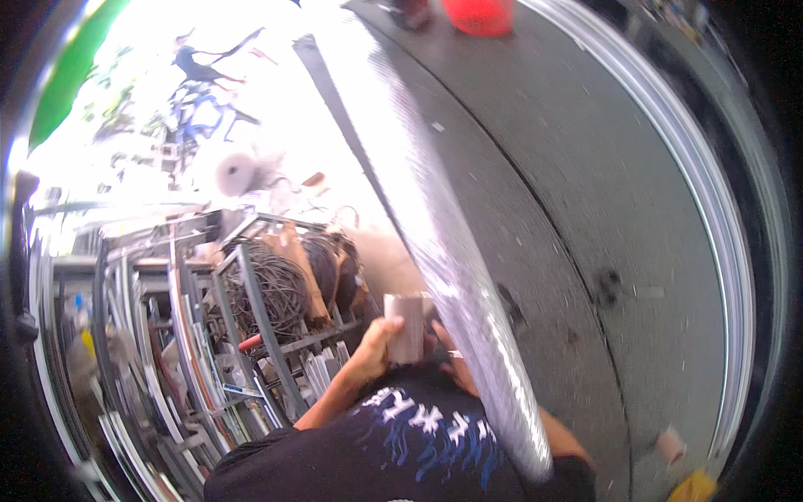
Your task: The person wraps a long, dark rectangular object with bubble wrap on a workbench, then secures it with packing tape. The wrapped item is handed to another person at the end.
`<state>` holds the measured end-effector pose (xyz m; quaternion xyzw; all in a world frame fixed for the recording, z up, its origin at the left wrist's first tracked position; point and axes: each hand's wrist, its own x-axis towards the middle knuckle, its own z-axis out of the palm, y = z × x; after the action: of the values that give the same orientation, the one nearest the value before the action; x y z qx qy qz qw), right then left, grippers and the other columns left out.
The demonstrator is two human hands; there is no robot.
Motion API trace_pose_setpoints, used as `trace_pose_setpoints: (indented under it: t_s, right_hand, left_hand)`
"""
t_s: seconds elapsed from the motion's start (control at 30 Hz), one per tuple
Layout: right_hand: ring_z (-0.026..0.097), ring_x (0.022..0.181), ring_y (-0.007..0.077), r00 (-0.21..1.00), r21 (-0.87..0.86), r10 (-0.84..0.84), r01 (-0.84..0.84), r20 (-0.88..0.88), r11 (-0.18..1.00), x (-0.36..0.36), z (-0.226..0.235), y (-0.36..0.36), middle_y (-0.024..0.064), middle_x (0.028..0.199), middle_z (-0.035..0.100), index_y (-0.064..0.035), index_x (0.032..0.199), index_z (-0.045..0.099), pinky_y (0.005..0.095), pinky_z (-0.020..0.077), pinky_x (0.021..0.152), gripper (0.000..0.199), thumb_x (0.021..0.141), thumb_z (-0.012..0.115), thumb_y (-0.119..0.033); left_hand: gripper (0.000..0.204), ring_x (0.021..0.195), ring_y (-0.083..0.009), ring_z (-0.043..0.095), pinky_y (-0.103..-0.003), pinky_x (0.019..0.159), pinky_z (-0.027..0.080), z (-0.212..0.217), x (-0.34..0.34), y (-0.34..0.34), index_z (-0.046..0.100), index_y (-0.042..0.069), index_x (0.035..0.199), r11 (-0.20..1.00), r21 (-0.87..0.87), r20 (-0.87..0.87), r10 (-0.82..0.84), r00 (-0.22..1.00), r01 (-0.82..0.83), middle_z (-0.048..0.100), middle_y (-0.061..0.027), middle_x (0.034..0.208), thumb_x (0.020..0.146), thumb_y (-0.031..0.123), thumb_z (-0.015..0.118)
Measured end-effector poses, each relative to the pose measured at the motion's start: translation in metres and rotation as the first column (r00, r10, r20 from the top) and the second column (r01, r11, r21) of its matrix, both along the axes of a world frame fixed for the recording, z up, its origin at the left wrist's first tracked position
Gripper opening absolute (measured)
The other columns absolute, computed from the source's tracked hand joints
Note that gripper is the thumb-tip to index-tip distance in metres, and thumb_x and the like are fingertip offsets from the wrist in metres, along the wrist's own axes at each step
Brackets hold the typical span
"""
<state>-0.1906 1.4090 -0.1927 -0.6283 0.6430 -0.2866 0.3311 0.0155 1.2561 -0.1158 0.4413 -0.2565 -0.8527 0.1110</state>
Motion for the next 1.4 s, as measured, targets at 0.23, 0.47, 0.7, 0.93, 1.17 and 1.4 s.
trace_pose_setpoints:
  t_s: [0.23, 0.47, 0.7, 0.93, 1.17, 1.4]
  right_hand:
    - [0.076, 0.102, 0.0463, -0.191, 0.5, -0.528, -0.175, 0.827, 0.848, -0.086, 0.076, -0.007, 0.0361, 0.129, 0.066, 0.0102, 0.158, 0.04, 0.0539, 0.0668, 0.086, 0.09, 0.11, 0.039, -0.066]
    - [0.079, 0.093, 0.0327, 0.511, 0.689, -0.532, -0.181, 0.675, 0.702, -0.087, 0.171, -0.016, 0.0249, 0.118, 0.075, 0.0061, 0.151, 0.048, 0.0481, 0.0652, 0.085, 0.075, 0.098, 0.078, -0.038]
    - [0.078, 0.085, 0.0209, 0.815, 0.59, -0.418, 0.119, 0.401, 0.799, -0.044, 0.19, -0.048, 0.017, 0.106, 0.077, 0.0026, 0.15, 0.051, 0.0372, 0.0611, 0.08, 0.076, 0.091, 0.087, -0.027]
    - [0.079, 0.082, 0.0186, 0.752, 0.591, -0.499, 0.182, 0.431, 0.786, -0.024, 0.19, -0.145, 0.0173, 0.111, 0.078, 0.0011, 0.151, 0.05, 0.0359, 0.0614, 0.08, 0.08, 0.09, 0.089, -0.033]
    - [0.079, 0.081, 0.0202, 0.741, 0.535, -0.556, 0.316, 0.377, 0.784, 0.018, 0.177, -0.285, 0.0179, 0.11, 0.079, 0.0055, 0.149, 0.052, 0.0354, 0.0621, 0.079, 0.073, 0.094, 0.087, -0.029]
    - [0.078, 0.083, 0.0195, 0.645, 0.592, -0.673, 0.399, 0.361, 0.7, 0.049, 0.186, -0.44, 0.0162, 0.114, 0.078, 0.0057, 0.146, 0.055, 0.0351, 0.0622, 0.076, 0.065, 0.097, 0.085, -0.024]
  left_hand:
    - [0.066, 0.116, -0.0365, 0.075, -0.051, 0.102, 0.062, 0.047, 0.022, -0.009, 0.053, -0.011, 0.148, 1.0, -0.005, -0.064, -0.023, 0.998, 0.022, 0.071, -0.0239, 0.134, 0.106, 0.039, 0.066]
    - [0.079, 0.137, -0.0372, 0.064, -0.05, 0.112, 0.057, 0.099, 0.011, -0.024, 0.043, -0.012, 0.157, 0.995, -0.009, -0.295, -0.102, 0.95, 0.104, 0.056, -0.0272, 0.157, 0.103, 0.037, 0.073]
    - [0.074, 0.132, -0.0415, 0.067, -0.054, 0.116, 0.053, 0.133, -0.011, -0.043, 0.043, -0.009, 0.156, 0.995, -0.045, -0.277, -0.097, 0.956, 0.088, 0.056, -0.0326, 0.153, 0.105, 0.04, 0.064]
    - [0.072, 0.136, -0.0417, 0.064, -0.056, 0.115, 0.054, 0.125, -0.006, -0.14, 0.041, -0.009, 0.157, 0.991, -0.121, -0.312, -0.086, 0.946, 0.051, 0.061, -0.0287, 0.148, 0.107, 0.039, 0.062]
    - [0.062, 0.118, -0.0292, 0.073, -0.046, 0.103, 0.06, 0.116, 0.006, -0.298, 0.057, -0.011, 0.141, 0.995, -0.036, -0.197, -0.103, 0.975, 0.098, 0.07, -0.0205, 0.133, 0.107, 0.04, 0.068]
    - [0.07, 0.112, -0.0279, 0.074, -0.042, 0.097, 0.062, 0.127, 0.008, -0.472, 0.059, -0.013, 0.139, 0.971, -0.105, -0.149, -0.23, 0.962, 0.216, 0.07, -0.0212, 0.129, 0.104, 0.047, 0.073]
